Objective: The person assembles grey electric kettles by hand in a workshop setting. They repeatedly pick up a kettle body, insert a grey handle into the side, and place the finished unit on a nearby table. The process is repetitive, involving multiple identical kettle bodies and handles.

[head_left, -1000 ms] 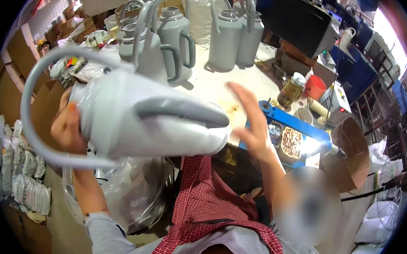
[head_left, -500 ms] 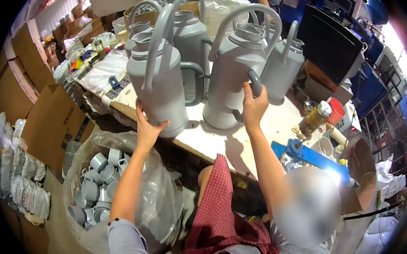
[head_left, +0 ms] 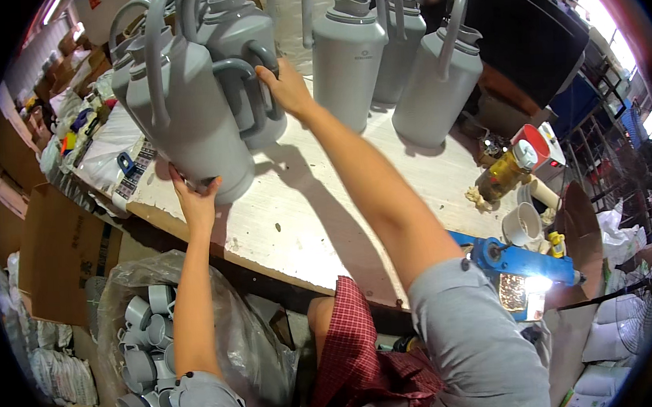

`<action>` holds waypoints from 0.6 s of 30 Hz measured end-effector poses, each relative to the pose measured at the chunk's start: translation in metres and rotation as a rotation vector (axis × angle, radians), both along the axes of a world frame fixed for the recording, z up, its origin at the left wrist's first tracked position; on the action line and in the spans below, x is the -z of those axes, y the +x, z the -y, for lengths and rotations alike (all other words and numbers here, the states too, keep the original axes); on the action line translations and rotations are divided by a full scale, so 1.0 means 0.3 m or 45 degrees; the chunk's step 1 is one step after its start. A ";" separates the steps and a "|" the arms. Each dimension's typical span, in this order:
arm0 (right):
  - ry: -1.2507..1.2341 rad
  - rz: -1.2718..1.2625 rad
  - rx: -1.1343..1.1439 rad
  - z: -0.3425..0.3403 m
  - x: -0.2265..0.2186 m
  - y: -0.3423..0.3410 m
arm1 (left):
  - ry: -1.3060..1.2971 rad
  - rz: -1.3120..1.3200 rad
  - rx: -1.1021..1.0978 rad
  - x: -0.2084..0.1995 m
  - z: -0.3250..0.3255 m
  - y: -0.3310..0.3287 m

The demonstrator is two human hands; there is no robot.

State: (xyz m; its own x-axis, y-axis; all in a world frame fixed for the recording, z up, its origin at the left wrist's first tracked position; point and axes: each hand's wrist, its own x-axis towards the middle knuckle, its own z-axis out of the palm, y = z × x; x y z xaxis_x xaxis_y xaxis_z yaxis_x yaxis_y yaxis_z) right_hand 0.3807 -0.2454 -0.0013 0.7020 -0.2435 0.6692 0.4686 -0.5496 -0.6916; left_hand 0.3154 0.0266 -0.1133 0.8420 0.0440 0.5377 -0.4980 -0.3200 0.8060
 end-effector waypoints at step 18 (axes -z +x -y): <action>-0.673 0.374 0.405 0.338 -0.502 -0.736 | 0.843 0.116 0.981 -0.049 0.304 -0.927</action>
